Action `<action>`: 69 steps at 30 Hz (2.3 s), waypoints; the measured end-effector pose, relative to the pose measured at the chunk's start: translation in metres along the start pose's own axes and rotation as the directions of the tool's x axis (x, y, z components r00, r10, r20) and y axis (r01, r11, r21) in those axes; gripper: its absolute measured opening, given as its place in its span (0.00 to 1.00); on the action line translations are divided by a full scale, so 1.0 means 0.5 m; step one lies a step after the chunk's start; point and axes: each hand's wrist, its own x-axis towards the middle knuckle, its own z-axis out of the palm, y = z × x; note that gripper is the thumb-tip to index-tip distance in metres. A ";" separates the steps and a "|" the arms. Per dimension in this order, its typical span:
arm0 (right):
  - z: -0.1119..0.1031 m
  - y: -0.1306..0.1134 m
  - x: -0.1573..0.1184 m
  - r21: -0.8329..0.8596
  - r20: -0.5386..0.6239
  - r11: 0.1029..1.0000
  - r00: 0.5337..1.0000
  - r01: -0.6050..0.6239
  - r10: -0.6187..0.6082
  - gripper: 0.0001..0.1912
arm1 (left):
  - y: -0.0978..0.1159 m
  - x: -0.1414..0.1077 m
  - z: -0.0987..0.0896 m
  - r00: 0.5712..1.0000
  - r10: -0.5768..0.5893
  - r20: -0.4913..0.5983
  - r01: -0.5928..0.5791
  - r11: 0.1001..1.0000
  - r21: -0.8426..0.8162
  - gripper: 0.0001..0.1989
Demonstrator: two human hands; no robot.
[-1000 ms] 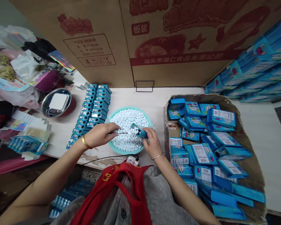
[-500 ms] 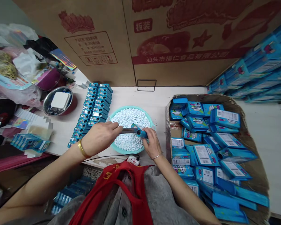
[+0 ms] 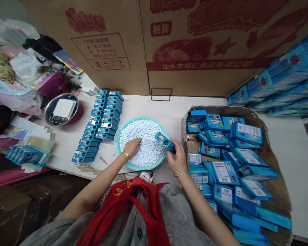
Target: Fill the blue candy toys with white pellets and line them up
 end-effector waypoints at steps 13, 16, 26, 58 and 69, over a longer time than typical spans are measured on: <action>0.004 0.008 -0.007 0.002 0.019 1.000 1.000 0.006 -0.006 0.16 | -0.028 -0.100 -0.137 0.944 0.282 -0.174 -0.324 0.895 -0.306 0.14; 0.017 -0.003 -0.007 0.016 0.056 0.999 0.997 0.048 -0.049 0.18 | 0.003 -0.123 -0.212 0.927 0.350 -0.138 -0.371 0.912 -0.177 0.13; 0.066 -0.033 -0.022 0.111 0.100 0.986 0.986 0.123 -0.134 0.21 | 0.172 -0.164 -0.359 0.943 0.300 0.147 -0.334 0.856 0.394 0.10; 0.043 -0.018 -0.028 0.072 0.084 0.996 0.995 0.056 -0.062 0.18 | 0.019 -0.192 -0.180 0.952 0.218 -0.215 -0.274 0.919 -0.284 0.11; 0.071 -0.050 -0.042 0.206 0.110 0.975 0.988 0.083 -0.107 0.19 | 0.142 -0.268 -0.346 0.941 0.321 -0.112 -0.243 0.865 0.438 0.09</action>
